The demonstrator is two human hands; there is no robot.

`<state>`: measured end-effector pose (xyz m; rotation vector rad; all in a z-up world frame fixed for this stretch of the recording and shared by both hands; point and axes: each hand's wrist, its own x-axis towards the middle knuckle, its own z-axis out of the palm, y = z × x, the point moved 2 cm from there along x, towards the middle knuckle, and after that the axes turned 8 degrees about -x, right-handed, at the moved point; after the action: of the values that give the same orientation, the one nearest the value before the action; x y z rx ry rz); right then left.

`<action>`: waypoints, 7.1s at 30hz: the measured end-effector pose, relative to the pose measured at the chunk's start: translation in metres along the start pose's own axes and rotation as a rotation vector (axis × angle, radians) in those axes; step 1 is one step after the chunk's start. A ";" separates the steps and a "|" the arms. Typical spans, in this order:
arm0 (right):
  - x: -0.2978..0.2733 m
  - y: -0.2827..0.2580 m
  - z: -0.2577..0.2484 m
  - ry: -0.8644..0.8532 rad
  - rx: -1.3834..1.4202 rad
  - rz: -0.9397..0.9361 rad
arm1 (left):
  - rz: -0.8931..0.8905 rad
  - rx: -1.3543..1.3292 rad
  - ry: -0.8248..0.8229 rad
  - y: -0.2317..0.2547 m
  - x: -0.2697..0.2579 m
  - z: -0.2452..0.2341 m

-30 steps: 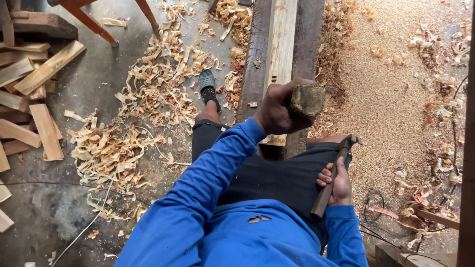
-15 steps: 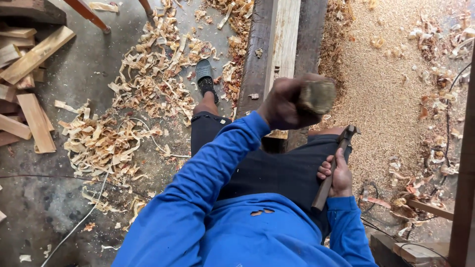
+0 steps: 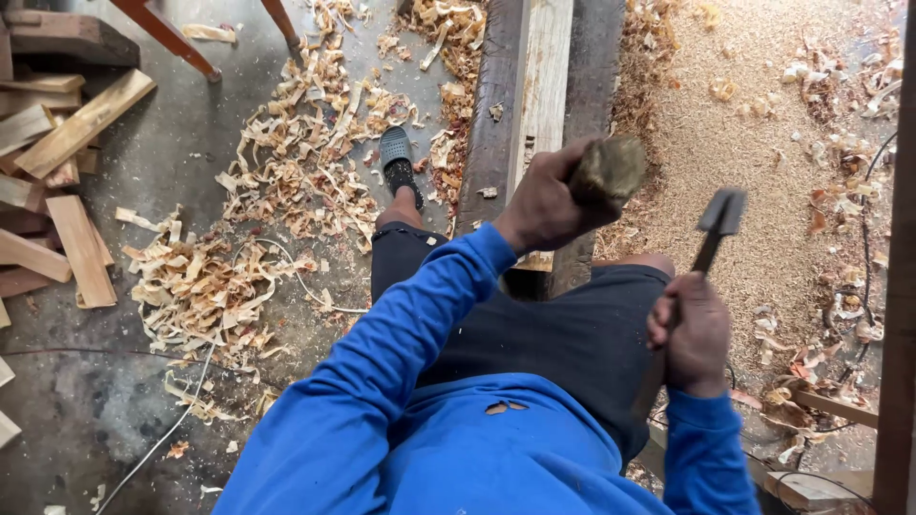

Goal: Chiseling a groove into a wooden beam using a chisel and a hammer.

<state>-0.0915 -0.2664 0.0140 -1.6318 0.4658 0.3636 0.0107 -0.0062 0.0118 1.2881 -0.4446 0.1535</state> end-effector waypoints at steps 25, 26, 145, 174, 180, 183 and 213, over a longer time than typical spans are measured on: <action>-0.047 -0.199 -0.028 -0.177 -1.040 -0.630 | 0.131 0.143 0.119 -0.003 -0.007 0.001; -0.032 -0.181 -0.053 -0.193 -0.976 -0.649 | 0.109 0.137 0.109 -0.004 -0.007 0.002; -0.074 0.015 0.022 -0.087 -0.059 0.096 | 0.055 -0.238 0.222 0.017 0.010 -0.027; -0.081 0.033 0.019 -0.124 0.094 0.120 | -0.024 0.139 0.019 0.002 -0.035 -0.006; -0.082 0.032 0.017 -0.111 0.085 0.118 | 0.221 0.405 0.035 0.003 -0.035 0.003; -0.083 0.029 0.016 -0.098 0.088 0.125 | 0.198 0.360 0.012 0.000 -0.027 0.005; -0.039 0.043 -0.090 0.347 0.211 0.021 | -0.280 0.714 -0.443 -0.107 0.023 0.175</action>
<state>-0.1505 -0.3556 0.0062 -1.4868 0.7572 0.0409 0.0286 -0.2059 -0.0380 2.0870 -0.6060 -0.2402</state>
